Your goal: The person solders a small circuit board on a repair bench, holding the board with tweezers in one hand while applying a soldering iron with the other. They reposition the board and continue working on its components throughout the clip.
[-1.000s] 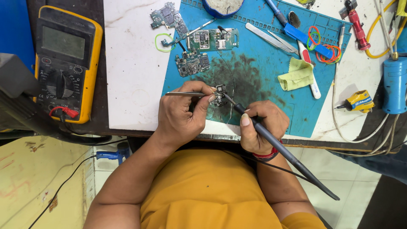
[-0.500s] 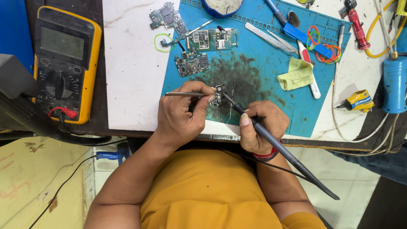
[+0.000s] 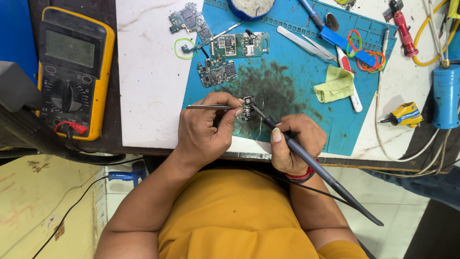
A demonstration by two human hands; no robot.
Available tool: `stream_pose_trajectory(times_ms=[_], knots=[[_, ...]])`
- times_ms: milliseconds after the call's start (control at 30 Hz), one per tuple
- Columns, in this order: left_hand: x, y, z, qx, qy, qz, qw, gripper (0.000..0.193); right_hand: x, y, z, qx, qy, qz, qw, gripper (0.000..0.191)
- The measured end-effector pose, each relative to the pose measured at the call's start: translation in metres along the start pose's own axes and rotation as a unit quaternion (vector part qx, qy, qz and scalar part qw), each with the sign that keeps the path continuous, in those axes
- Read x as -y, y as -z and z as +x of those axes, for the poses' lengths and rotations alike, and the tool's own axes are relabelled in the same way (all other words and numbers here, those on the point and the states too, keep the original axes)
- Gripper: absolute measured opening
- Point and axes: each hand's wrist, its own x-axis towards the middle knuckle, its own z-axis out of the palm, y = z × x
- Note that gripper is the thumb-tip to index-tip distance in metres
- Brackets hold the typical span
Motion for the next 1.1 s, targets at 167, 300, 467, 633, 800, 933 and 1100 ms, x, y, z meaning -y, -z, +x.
stream_pose_trajectory(times_ms=[167,300,467,633,800,933,1100], knots=[[0.0015,-0.0003,-0.0002,0.001,-0.004,-0.004,1.0,0.013,0.0003,0.0009,-0.001,0.0,-0.001,-0.005,1.0,0.015],[0.0013,-0.001,-0.0013,-0.001,0.0,-0.002,1.0,0.013,0.0003,0.0016,-0.0012,0.001,0.005,-0.004,1.0,0.016],[0.001,-0.0002,-0.0013,-0.001,-0.005,-0.002,1.0,0.014,0.0017,0.0009,-0.0014,-0.005,0.003,-0.003,1.0,0.015],[0.001,0.0001,-0.0009,0.001,-0.003,-0.003,1.0,0.014,0.0018,0.0006,-0.0013,-0.004,0.0,-0.006,1.0,0.015],[0.0005,-0.0002,-0.0007,0.001,-0.004,-0.006,1.0,0.013,0.0015,0.0,-0.0012,-0.007,-0.001,-0.001,1.0,0.014],[0.0004,0.0,-0.0014,0.001,-0.003,-0.001,1.0,0.013,0.0014,0.0002,-0.0016,-0.004,0.004,-0.003,1.0,0.015],[0.0017,0.0,-0.0012,0.005,-0.002,-0.006,1.0,0.013,0.0009,-0.0001,-0.0021,-0.006,0.005,-0.007,1.0,0.015]])
